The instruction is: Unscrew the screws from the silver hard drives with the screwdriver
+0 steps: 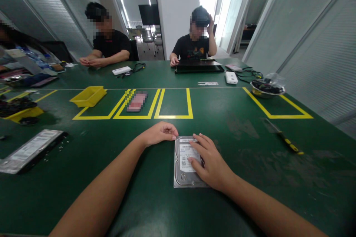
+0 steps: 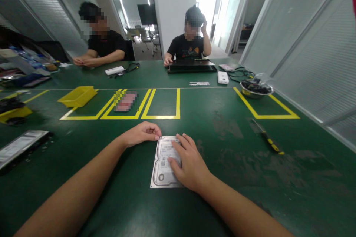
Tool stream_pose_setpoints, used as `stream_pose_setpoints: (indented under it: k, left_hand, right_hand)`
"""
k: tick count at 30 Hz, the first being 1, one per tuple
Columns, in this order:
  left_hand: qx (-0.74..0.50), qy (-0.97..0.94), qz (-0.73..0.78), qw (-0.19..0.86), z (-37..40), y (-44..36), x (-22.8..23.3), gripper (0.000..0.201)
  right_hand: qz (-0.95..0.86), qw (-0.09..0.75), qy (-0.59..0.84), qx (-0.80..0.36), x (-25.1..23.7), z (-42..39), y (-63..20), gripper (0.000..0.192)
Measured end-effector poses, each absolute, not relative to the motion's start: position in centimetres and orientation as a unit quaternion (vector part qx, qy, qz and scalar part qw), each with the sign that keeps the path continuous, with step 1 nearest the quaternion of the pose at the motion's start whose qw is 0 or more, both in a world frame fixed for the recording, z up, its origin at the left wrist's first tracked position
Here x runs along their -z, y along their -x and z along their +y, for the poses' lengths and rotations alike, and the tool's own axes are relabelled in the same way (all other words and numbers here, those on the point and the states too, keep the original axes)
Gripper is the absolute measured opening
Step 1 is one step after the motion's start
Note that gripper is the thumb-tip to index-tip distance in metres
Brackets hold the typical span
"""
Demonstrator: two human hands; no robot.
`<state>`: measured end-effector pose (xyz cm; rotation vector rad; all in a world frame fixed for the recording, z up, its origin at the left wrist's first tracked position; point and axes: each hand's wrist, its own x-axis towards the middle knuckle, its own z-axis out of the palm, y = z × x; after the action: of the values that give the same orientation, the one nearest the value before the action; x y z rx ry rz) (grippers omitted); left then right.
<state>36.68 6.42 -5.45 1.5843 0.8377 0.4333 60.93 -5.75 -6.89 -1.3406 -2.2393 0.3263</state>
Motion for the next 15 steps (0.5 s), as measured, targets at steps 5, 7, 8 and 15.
stream_pose_setpoints:
  k: [5,7,8,15]
  left_hand:
    - [-0.182,-0.676,0.37,0.61,6.25,-36.72,5.05,0.017]
    - [-0.183,-0.671,0.374,0.613,6.13,-36.77,4.94,0.017]
    - [-0.185,-0.669,0.376,0.614,6.07,-36.8,4.92,0.017]
    - [-0.204,-0.655,0.379,0.621,5.92,-36.9,5.19,0.02]
  right_hand:
    - [-0.825,0.252,0.492,-0.12,6.75,-5.78,-60.87,0.051]
    - [-0.824,0.253,0.492,-0.123,6.7,-5.84,-60.89,0.051]
    - [-0.823,0.254,0.493,-0.124,6.68,-5.87,-60.91,0.051]
    - [-0.822,0.246,0.498,-0.127,6.69,-5.92,-60.9,0.051]
